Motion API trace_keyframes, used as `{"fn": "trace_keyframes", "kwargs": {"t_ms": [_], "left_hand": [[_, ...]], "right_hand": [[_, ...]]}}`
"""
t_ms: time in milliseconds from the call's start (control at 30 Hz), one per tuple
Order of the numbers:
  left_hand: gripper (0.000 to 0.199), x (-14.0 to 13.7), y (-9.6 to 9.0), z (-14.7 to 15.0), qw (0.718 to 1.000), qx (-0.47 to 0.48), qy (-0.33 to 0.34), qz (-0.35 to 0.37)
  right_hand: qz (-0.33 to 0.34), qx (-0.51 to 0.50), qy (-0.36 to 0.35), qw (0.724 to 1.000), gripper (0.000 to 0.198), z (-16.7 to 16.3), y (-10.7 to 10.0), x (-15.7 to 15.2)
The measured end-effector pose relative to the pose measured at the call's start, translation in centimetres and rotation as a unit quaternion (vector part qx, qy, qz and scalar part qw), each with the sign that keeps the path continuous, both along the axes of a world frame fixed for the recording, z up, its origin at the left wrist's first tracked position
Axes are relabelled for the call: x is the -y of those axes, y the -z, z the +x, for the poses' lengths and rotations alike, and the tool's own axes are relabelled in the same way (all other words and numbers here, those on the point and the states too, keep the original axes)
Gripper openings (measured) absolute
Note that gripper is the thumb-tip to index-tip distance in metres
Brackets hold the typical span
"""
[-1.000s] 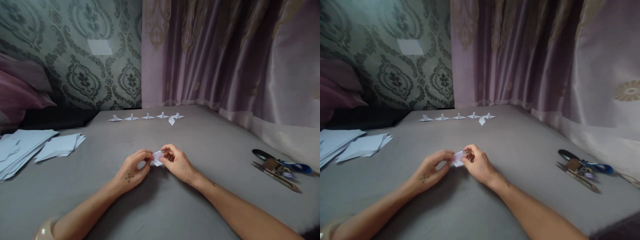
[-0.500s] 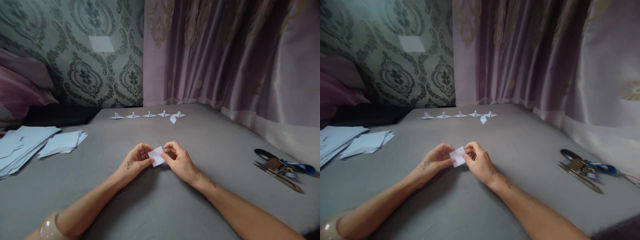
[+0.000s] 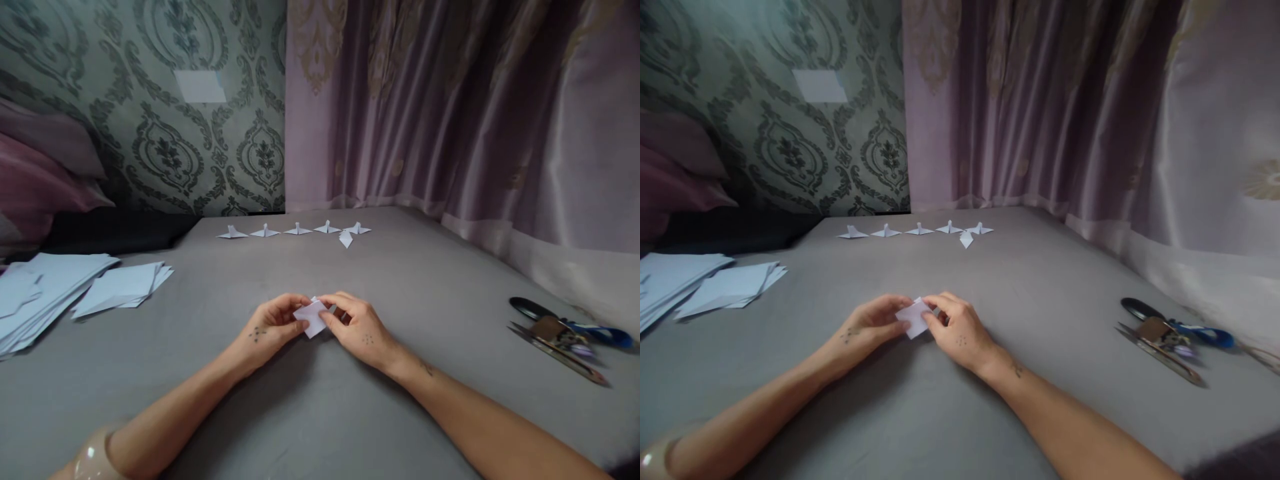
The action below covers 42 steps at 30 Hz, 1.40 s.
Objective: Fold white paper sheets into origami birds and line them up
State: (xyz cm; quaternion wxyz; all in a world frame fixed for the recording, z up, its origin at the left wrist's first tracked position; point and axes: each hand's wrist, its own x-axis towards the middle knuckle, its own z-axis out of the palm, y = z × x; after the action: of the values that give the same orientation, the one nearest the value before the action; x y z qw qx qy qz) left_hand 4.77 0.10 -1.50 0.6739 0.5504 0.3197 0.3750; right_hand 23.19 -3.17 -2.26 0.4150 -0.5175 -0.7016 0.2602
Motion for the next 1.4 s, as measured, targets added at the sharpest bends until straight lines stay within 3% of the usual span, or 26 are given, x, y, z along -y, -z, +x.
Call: {"fn": "trace_keyframes", "kwargs": {"t_ms": [200, 367, 633, 833, 933, 1033, 1100, 1200, 1267, 1333, 1400], "left_hand": [[0.034, 0.2, -0.7, 0.0, 0.997, -0.05, -0.026, -0.044], [0.039, 0.5, -1.4, -0.3, 0.994, -0.082, -0.057, -0.049], [0.046, 0.4, -1.7, -0.3, 0.992, -0.009, -0.093, -0.088], [0.052, 0.2, -1.5, -0.3, 0.988, 0.043, -0.096, -0.11], [0.052, -0.1, -1.1, -0.3, 0.985, 0.066, -0.098, -0.122], [0.05, -0.4, -0.8, -0.3, 0.982, 0.079, -0.114, -0.129], [0.05, -0.6, -0.8, -0.2, 0.979, 0.081, -0.125, -0.138], [0.05, -0.7, -0.8, -0.2, 0.977, 0.081, -0.127, -0.15], [0.05, -0.7, -0.7, -0.2, 0.978, 0.083, -0.115, -0.151], [0.051, -0.7, -0.6, -0.2, 0.981, 0.086, -0.092, -0.146], [0.052, -0.5, -0.4, -0.2, 0.984, 0.087, -0.064, -0.14]], "right_hand": [[0.032, 0.0, -0.034, 0.999, 0.024, -0.1, -0.2, 0.1], [0.063, 0.006, -0.017, 0.998, 0.019, 0.2, 0.5, -0.2], [0.155, 0.082, -0.011, 0.984, 0.023, 0.0, 0.1, 0.5], [0.179, 0.167, -0.055, 0.968, 0.026, -0.2, -0.4, 1.2], [0.176, 0.193, -0.11, 0.959, 0.029, -0.3, -0.7, 1.4], [0.159, 0.183, -0.164, 0.956, 0.028, -0.5, -1.1, 1.6], [0.138, 0.136, -0.163, 0.967, 0.025, -0.6, -1.2, 1.6], [0.067, 0.025, -0.072, 0.995, 0.019, -0.6, -1.0, 1.0], [-0.012, -0.053, 0.008, 0.998, 0.018, -0.5, -0.8, 0.4], [-0.1, -0.134, 0.046, 0.985, 0.022, -0.3, -0.8, -0.2], [-0.167, -0.212, 0.039, 0.962, 0.029, -0.2, -1.1, -0.5]]}}
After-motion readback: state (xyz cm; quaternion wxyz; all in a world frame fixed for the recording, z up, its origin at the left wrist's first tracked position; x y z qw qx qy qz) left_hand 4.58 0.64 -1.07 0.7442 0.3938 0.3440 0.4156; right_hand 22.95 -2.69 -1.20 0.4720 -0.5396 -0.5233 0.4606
